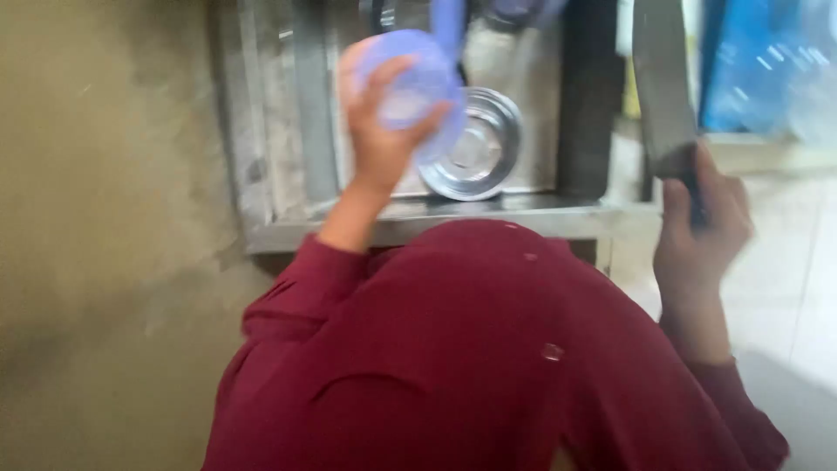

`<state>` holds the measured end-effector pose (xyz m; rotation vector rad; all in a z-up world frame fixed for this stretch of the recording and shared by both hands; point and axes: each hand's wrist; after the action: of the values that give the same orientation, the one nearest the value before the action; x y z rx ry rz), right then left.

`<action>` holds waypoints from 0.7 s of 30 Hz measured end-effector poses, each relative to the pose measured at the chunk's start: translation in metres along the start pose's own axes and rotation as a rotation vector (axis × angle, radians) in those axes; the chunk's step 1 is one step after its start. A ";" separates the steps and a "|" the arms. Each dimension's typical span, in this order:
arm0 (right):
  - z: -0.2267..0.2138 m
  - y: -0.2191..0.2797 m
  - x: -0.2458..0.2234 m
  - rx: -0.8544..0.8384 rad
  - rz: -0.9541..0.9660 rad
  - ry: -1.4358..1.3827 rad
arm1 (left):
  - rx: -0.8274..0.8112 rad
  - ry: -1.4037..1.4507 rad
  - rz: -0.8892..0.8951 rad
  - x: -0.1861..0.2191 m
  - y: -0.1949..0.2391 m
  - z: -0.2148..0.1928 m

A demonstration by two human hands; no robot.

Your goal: The person washes a plastic jug and a spoon in a stainless steel sink using a sponge and running water. They scrub the jug's interior and exterior, rinse it, and then wash a spoon before placing the jug on the counter.

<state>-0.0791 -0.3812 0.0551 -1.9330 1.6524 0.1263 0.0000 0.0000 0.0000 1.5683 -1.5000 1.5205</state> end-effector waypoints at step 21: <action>0.070 0.077 0.087 -0.120 0.734 0.105 | -0.223 0.008 0.316 0.012 -0.019 -0.020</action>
<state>-0.1104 -0.4276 -0.0681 -1.3341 2.3992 0.4187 0.0070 0.0194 0.0222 1.2402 -1.9104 1.4564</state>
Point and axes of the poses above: each hand's wrist, its own y-axis away from the middle knuckle, its own z-axis out of the palm, x = y × z, and after that the axes turned 8 degrees about y, right-handed
